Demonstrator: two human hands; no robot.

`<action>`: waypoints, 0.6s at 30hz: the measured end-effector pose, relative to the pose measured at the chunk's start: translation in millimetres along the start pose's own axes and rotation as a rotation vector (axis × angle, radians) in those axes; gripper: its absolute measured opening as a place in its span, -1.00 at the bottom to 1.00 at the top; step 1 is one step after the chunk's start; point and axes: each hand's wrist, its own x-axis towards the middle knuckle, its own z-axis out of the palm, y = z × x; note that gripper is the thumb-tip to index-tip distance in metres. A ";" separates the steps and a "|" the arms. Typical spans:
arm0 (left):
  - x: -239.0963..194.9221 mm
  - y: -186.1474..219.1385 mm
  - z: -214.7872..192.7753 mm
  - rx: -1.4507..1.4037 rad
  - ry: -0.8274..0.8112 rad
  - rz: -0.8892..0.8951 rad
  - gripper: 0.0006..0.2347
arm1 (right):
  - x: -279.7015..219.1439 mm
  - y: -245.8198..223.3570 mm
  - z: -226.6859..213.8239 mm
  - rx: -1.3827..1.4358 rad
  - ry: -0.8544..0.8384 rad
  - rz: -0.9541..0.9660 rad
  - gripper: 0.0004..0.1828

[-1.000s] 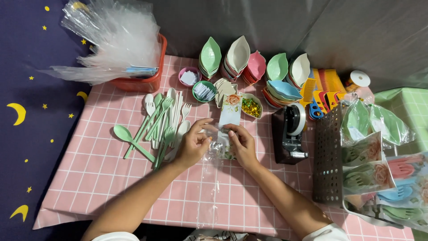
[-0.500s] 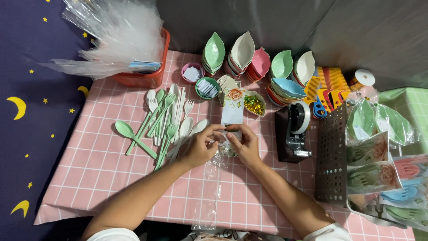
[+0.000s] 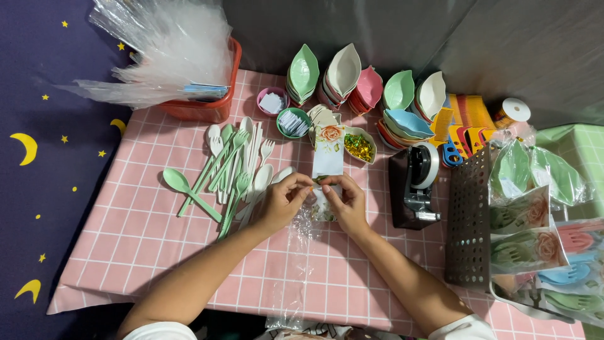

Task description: The person assembles sets of plastic cutlery by placing a green plastic spoon and fork into a decorative paper sleeve and then into a clear plastic bag.

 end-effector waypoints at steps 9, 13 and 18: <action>0.0 6.2 2.1 0.000 -0.026 -0.038 -0.94 | -3.0 7.1 0.5 -0.023 -0.027 0.013 -0.92; 1.1 -4.4 2.1 -0.009 -0.042 -0.037 -0.94 | -4.4 10.8 -0.5 -0.013 -0.025 0.025 -0.92; 1.0 -3.4 -1.9 0.041 -0.058 0.024 -0.98 | -3.0 10.3 -1.9 0.007 -0.032 0.068 -0.89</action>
